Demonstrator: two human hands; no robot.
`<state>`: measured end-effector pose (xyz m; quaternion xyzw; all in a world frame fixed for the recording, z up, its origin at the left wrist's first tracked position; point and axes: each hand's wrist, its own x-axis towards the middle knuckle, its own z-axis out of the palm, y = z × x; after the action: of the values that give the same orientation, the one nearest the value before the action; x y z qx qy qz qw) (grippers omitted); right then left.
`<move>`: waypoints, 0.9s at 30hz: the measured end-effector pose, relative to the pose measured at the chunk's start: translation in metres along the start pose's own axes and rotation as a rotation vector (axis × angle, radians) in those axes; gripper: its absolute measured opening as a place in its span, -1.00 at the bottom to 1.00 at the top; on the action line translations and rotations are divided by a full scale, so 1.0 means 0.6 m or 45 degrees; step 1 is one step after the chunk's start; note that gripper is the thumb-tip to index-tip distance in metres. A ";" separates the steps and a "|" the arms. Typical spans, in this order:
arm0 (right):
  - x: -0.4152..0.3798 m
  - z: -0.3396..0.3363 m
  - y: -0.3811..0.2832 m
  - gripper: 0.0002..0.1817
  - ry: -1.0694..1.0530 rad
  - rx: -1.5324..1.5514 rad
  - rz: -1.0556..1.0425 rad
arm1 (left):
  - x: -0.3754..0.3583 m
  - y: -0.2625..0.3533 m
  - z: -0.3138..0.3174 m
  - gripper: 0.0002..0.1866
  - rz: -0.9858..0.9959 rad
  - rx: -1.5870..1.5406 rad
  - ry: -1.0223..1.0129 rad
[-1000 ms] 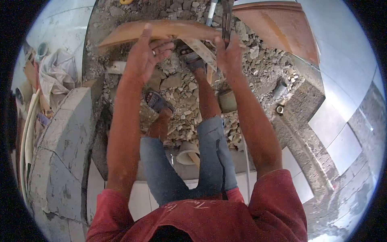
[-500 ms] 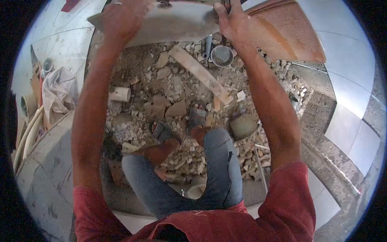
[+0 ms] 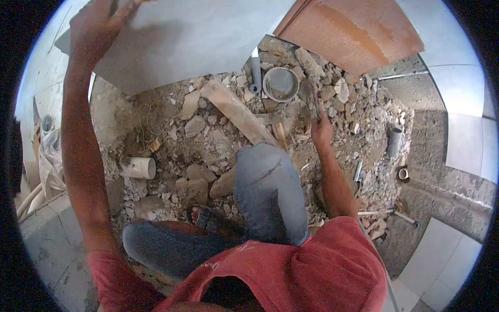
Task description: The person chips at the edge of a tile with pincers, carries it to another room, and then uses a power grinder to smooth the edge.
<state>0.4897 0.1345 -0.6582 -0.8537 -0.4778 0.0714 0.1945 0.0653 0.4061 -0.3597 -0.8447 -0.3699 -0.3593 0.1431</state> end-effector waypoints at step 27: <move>0.225 -0.052 -0.280 -0.73 -0.161 0.549 -0.704 | 0.004 -0.037 0.024 -0.77 -0.112 0.082 -0.069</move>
<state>0.4389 0.3190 -0.5540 -0.6255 -0.6757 0.1679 0.3522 0.0572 0.4299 -0.3687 -0.8320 -0.4217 -0.3303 0.1442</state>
